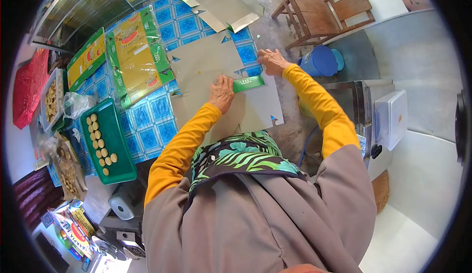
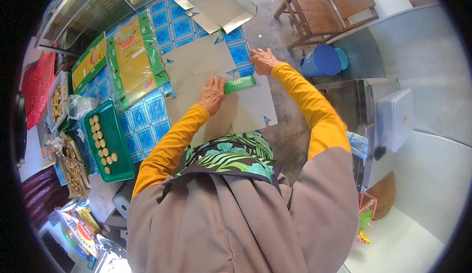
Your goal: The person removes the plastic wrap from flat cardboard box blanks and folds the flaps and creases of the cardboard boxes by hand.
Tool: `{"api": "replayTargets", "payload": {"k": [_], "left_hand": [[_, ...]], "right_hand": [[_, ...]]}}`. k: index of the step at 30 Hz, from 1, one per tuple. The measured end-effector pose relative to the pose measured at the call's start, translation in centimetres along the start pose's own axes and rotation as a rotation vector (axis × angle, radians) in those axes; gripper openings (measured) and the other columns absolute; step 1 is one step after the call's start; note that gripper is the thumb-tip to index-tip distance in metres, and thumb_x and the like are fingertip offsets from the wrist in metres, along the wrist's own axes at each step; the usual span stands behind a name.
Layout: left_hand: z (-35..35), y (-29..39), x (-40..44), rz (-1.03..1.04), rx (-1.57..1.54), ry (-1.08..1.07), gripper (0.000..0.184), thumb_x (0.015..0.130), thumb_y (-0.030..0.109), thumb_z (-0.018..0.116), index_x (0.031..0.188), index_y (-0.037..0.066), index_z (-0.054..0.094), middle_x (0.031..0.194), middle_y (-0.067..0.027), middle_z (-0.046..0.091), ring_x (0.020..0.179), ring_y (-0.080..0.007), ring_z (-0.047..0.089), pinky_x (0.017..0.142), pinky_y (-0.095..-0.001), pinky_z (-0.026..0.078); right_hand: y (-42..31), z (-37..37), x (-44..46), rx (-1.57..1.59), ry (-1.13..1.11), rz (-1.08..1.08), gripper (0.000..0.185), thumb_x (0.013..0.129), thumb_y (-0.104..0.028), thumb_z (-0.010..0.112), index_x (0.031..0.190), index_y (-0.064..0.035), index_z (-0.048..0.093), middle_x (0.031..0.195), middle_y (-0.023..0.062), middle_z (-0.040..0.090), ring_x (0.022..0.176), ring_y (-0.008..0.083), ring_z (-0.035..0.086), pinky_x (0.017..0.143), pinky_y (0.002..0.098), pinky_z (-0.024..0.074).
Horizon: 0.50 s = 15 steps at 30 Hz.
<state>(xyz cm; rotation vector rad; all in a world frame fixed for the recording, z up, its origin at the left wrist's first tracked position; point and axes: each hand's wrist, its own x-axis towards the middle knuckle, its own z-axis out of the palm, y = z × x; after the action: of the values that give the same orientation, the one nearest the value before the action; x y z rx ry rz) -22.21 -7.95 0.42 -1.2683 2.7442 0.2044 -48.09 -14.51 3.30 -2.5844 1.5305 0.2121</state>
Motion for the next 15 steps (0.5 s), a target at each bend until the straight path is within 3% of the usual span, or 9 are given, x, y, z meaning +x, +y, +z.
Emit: {"api": "replayTargets", "payload": {"k": [1, 3, 4, 6, 7, 9, 10, 12, 15], "left_hand": [[0.2, -0.1, -0.1, 0.008, 0.001, 0.003, 0.061, 0.082, 0.021, 0.061, 0.135, -0.002, 0.042, 0.129, -0.0217, 0.042, 0.123, -0.0339, 0.041, 0.082, -0.0460, 0.048], [0.2, -0.2, -0.3, 0.018, 0.018, 0.026, 0.066, 0.080, 0.022, 0.067, 0.136, -0.001, 0.041, 0.130, -0.0216, 0.041, 0.124, -0.0346, 0.040, 0.082, -0.0473, 0.048], [0.1, -0.2, -0.4, 0.014, 0.017, 0.025, 0.066, 0.080, 0.022, 0.067, 0.136, -0.001, 0.041, 0.130, -0.0216, 0.041, 0.124, -0.0346, 0.040, 0.082, -0.0473, 0.048], [-0.2, -0.4, -0.5, -0.006, -0.066, -0.033, 0.054, 0.086, 0.017, 0.054, 0.137, 0.001, 0.041, 0.137, -0.0214, 0.038, 0.129, -0.0337, 0.038, 0.085, -0.0497, 0.047], [-0.4, -0.4, -0.6, -0.011, -0.071, -0.037, 0.054, 0.086, 0.017, 0.054, 0.137, 0.001, 0.041, 0.137, -0.0214, 0.038, 0.129, -0.0337, 0.038, 0.085, -0.0497, 0.047], [-0.5, -0.2, -0.7, 0.000, -0.035, -0.024, 0.054, 0.086, 0.015, 0.053, 0.137, 0.001, 0.041, 0.137, -0.0222, 0.038, 0.128, -0.0336, 0.038, 0.086, -0.0502, 0.047], [-0.2, -0.1, -0.7, -0.002, -0.041, -0.033, 0.054, 0.086, 0.015, 0.053, 0.137, 0.001, 0.041, 0.137, -0.0222, 0.038, 0.128, -0.0336, 0.038, 0.086, -0.0502, 0.047], [0.2, -0.2, -0.6, -0.004, 0.018, 0.048, 0.067, 0.078, 0.020, 0.067, 0.136, 0.000, 0.042, 0.130, -0.0227, 0.040, 0.123, -0.0349, 0.040, 0.080, -0.0473, 0.047], [0.3, 0.1, -0.4, 0.008, 0.076, 0.048, 0.066, 0.078, 0.018, 0.065, 0.136, -0.002, 0.041, 0.129, -0.0227, 0.042, 0.121, -0.0347, 0.042, 0.079, -0.0463, 0.047]], "right_hand": [[0.5, -0.4, 0.0, 0.000, -0.130, -0.031, 0.039, 0.065, -0.016, 0.068, 0.104, -0.0158, 0.065, 0.100, 0.0046, 0.058, 0.109, 0.0261, 0.050, 0.086, 0.0537, 0.0384], [0.4, -0.3, -0.6, -0.094, -0.154, -0.094, 0.032, 0.068, -0.014, 0.064, 0.100, -0.0131, 0.064, 0.097, 0.0060, 0.058, 0.106, 0.0264, 0.051, 0.085, 0.0497, 0.0398], [0.2, 0.1, -1.0, -0.120, -0.064, -0.133, 0.027, 0.070, -0.013, 0.062, 0.097, -0.0118, 0.063, 0.095, 0.0071, 0.058, 0.104, 0.0264, 0.052, 0.084, 0.0479, 0.0406], [-0.3, 1.0, -2.0, -0.169, 0.125, -0.201, 0.019, 0.072, -0.011, 0.058, 0.090, -0.0081, 0.062, 0.088, 0.0095, 0.057, 0.096, 0.0260, 0.053, 0.080, 0.0413, 0.0428], [-0.9, 1.6, -2.8, -0.166, 0.120, -0.207, 0.019, 0.072, -0.011, 0.058, 0.090, -0.0081, 0.062, 0.088, 0.0095, 0.057, 0.096, 0.0260, 0.053, 0.080, 0.0413, 0.0428], [-2.3, 2.7, -4.7, -0.247, 0.192, -0.187, 0.015, 0.070, -0.010, 0.057, 0.084, -0.0059, 0.060, 0.085, 0.0092, 0.056, 0.092, 0.0267, 0.052, 0.078, 0.0387, 0.0434], [-3.1, 3.2, -5.5, -0.188, 0.231, -0.142, 0.023, 0.066, -0.007, 0.058, 0.088, -0.0006, 0.061, 0.087, 0.0100, 0.054, 0.091, 0.0277, 0.050, 0.076, 0.0367, 0.0431], [-4.8, 3.9, -6.6, -0.149, 0.240, -0.042, 0.022, 0.067, -0.008, 0.058, 0.087, -0.0001, 0.061, 0.089, 0.0105, 0.054, 0.093, 0.0274, 0.049, 0.077, 0.0366, 0.0422], [-6.5, 4.4, -7.2, -0.067, 0.260, 0.124, 0.025, 0.068, -0.009, 0.058, 0.089, 0.0035, 0.061, 0.097, 0.0121, 0.052, 0.097, 0.0277, 0.046, 0.077, 0.0370, 0.0399]]}}
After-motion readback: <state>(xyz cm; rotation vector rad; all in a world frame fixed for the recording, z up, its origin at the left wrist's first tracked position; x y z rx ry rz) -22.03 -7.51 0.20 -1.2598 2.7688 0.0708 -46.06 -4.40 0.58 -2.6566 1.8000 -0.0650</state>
